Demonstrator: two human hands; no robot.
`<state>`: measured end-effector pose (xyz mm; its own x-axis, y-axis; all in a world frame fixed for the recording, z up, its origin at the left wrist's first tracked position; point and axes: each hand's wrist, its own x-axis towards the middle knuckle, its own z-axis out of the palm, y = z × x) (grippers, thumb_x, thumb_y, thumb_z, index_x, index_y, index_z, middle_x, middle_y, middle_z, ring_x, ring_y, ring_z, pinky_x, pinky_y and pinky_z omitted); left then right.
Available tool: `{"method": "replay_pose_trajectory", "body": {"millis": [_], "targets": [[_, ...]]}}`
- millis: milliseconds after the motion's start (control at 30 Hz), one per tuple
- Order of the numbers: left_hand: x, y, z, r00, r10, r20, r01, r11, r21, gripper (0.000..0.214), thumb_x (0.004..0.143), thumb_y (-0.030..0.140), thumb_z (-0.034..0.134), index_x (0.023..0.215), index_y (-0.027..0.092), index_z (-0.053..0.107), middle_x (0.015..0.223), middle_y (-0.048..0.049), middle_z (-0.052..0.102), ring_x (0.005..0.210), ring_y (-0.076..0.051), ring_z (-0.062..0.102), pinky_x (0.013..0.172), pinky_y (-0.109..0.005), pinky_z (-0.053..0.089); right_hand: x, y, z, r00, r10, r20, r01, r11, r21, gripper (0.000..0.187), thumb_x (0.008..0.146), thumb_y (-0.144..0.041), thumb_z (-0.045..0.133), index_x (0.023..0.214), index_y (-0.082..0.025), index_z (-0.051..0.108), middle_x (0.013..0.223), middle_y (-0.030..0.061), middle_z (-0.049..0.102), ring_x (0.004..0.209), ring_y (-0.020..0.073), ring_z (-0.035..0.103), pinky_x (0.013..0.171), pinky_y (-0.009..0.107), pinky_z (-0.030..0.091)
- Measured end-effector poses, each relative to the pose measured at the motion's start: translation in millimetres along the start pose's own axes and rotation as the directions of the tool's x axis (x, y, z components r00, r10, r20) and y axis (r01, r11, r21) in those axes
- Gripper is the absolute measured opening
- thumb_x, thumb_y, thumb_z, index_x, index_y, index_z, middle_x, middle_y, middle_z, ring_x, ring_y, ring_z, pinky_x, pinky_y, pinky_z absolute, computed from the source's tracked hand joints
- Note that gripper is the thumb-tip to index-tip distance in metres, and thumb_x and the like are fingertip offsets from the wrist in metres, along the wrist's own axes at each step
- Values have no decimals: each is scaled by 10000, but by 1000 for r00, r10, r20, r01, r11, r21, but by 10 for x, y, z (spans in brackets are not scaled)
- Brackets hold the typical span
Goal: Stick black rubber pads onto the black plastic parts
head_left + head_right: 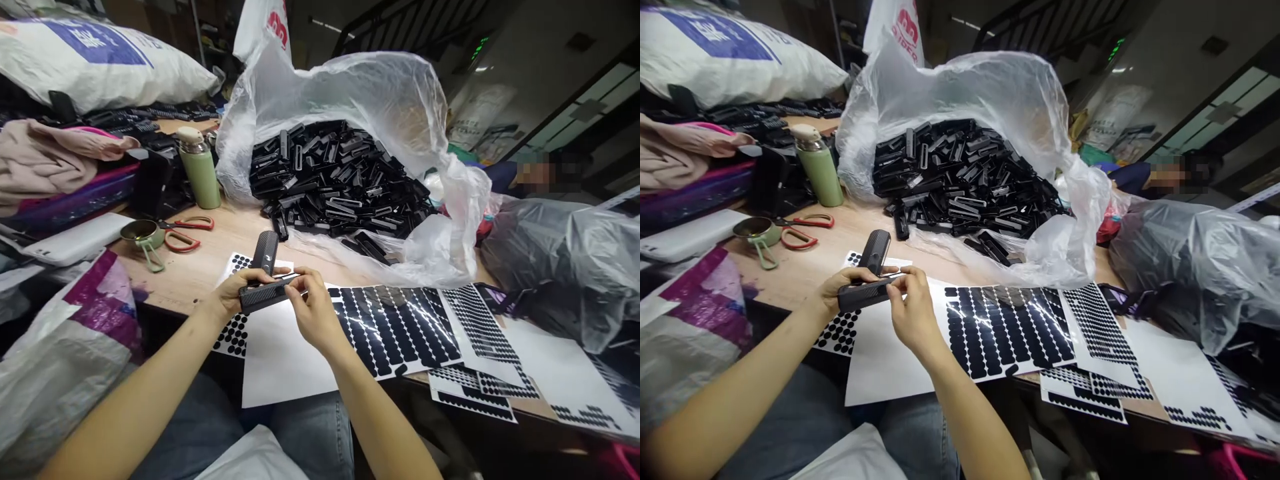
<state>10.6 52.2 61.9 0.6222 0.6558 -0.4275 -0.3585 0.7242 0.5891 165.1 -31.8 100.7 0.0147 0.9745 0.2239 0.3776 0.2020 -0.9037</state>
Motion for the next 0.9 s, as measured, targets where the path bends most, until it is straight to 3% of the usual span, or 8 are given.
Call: {"method": "replay_pose_trajectory", "body": {"millis": [133,267,533,700,800,900], "targets": [[25,-103,68,994,-83,71,94,979,-182,360,687,-14,436,973,73,637,441,14,522,258,-31,388,251,-93,298,-69,45,-18,998,62,-10,-62,998,14,122,829,-218,451,721,-202,506,1069,72,537,1036,185,515,773,317,453],[12,-155,130,988,-108,106,135,944,-300,449,683,-25,374,1073,40,588,499,-14,539,262,-17,384,235,-57,261,-112,82,-41,994,105,-20,-105,994,19,123,830,-230,453,723,-202,504,1098,77,532,1048,185,513,773,316,456],[19,-280,235,983,-65,169,135,887,-441,511,662,26,365,1144,39,535,436,29,484,210,-6,314,224,-51,214,-164,86,-68,996,69,-52,-69,998,13,126,827,-213,449,713,-201,500,1105,84,531,1114,200,481,796,325,458],[26,-311,293,996,-73,58,91,901,-425,389,641,48,391,970,50,599,390,30,461,261,-54,399,278,-108,338,-182,77,-100,997,58,-43,-59,998,-7,130,841,-210,434,724,-206,491,1120,83,522,1140,202,464,820,338,454],[64,-347,238,998,-42,-37,26,936,-351,263,656,52,406,823,73,608,387,28,453,280,-54,410,307,-117,371,-190,75,-107,998,36,-48,-37,999,-13,125,839,-200,431,731,-209,493,1115,79,528,1140,204,461,836,354,451],[101,-379,175,998,4,-62,-20,963,-268,226,671,58,429,810,95,604,428,27,482,313,-55,437,334,-124,397,-215,60,-81,998,25,-55,-26,1000,-16,117,837,-191,431,739,-208,492,1113,80,523,1140,203,457,872,369,435]]}}
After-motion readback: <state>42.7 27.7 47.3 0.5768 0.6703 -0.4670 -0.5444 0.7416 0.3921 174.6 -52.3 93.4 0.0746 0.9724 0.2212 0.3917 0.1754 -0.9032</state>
